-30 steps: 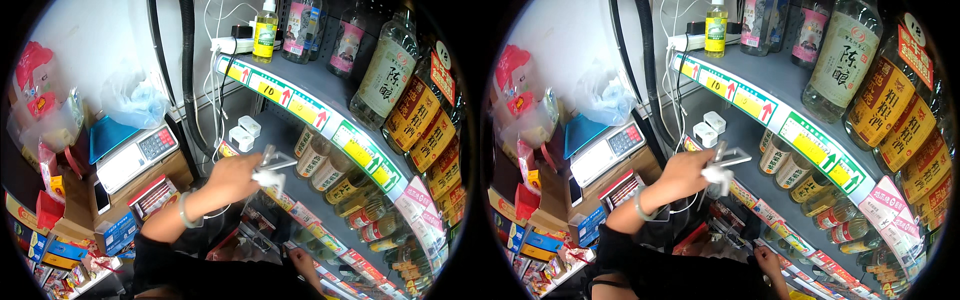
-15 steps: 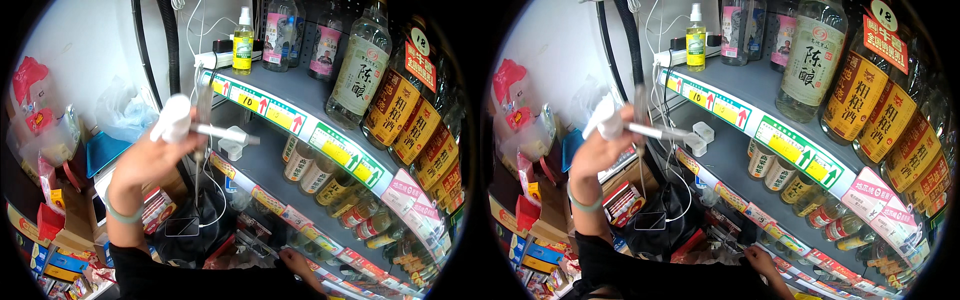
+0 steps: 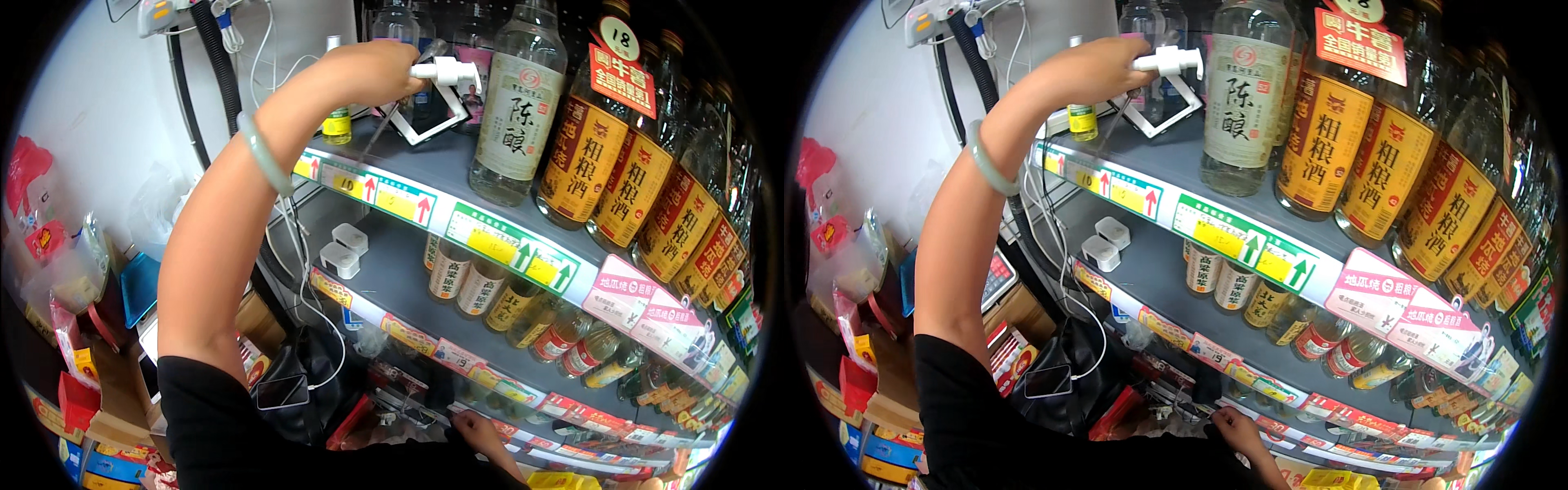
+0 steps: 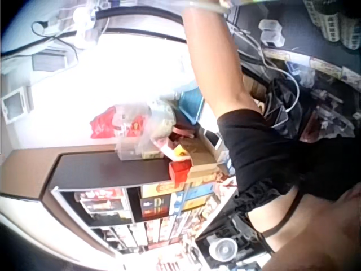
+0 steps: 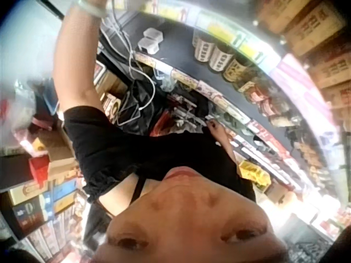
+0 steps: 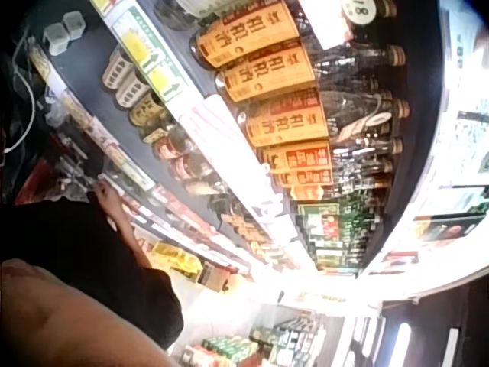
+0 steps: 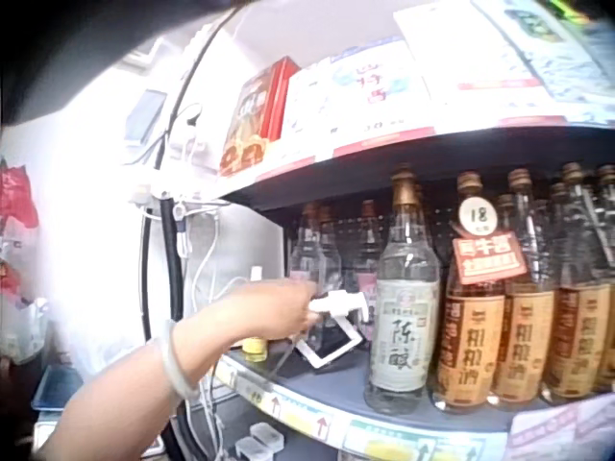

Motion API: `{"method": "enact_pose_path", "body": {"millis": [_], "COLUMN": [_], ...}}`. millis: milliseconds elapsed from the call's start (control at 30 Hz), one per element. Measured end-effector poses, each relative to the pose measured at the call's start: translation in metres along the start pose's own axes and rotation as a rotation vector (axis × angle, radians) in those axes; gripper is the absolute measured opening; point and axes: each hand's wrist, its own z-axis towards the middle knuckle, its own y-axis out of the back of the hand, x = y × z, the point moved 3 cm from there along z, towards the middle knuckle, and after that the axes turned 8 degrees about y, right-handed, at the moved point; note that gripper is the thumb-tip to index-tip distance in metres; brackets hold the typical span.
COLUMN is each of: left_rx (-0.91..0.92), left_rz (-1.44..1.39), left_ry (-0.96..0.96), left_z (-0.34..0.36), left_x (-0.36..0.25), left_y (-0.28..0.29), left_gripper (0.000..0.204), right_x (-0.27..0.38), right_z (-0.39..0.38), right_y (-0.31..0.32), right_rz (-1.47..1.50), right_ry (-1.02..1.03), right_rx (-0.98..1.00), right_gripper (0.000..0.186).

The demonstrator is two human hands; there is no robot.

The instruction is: The person wipes a store shelf with a dark cloth, then picks up and wipes individual bottles of liquid before placing them back on the shelf. The person handles the bottles one at a time, cleaning the exterior surfaces.

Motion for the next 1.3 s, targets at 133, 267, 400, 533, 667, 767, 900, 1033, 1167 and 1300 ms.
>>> {"method": "enact_pose_path", "body": {"millis": [133, 267, 400, 533, 667, 767, 900, 1033, 1167, 1300], "left_rx": [0.042, 0.040, 0.100, 0.191, 0.220, 0.156, 0.166, 0.418, 0.367, 0.237], "left_rz": [0.203, 0.243, 0.209, 0.187, 0.107, 0.009, -0.118, -0.355, -0.379, -0.405], "left_ry": [0.003, -0.043, -0.022, -0.055, -0.047, -0.084, -0.149, -0.109, -0.160, -0.191], "left_z": [0.021, 0.031, 0.032, 0.021, 0.016, 0.012, 0.010, 0.005, 0.006, 0.001], "left_x": [-0.013, -0.019, -0.027, -0.029, -0.024, -0.018, -0.008, 0.002, 0.006, 0.002], "left_y": [-0.015, -0.028, -0.035, -0.038, -0.047, -0.053, -0.054, -0.057, -0.056, -0.054], "left_gripper": [0.038, 0.038, 0.048, 0.073, 0.075, 0.079, 0.084, 0.086, 0.087, 0.089], "right_x": [-0.004, -0.008, -0.017, -0.011, -0.007, -0.009, -0.001, -0.005, 0.001, -0.002], "right_z": [-0.008, -0.010, -0.011, -0.012, -0.012, -0.011, -0.010, -0.010, -0.009, -0.008], "right_y": [0.003, 0.004, 0.001, 0.003, 0.003, 0.003, 0.005, 0.001, 0.002, -0.001], "right_rz": [0.034, 0.039, 0.069, 0.049, 0.073, 0.061, 0.023, 0.025, 0.039, 0.052], "right_ry": [0.056, 0.020, 0.033, 0.019, 0.017, 0.015, -0.026, 0.043, 0.043, 0.062], "right_rx": [-0.067, -0.070, -0.089, -0.097, -0.092, -0.091, -0.053, -0.084, -0.066, -0.069], "right_gripper": [0.031, 0.032, 0.032, 0.031, 0.031, 0.030, 0.030, 0.030, 0.029, 0.028]}}
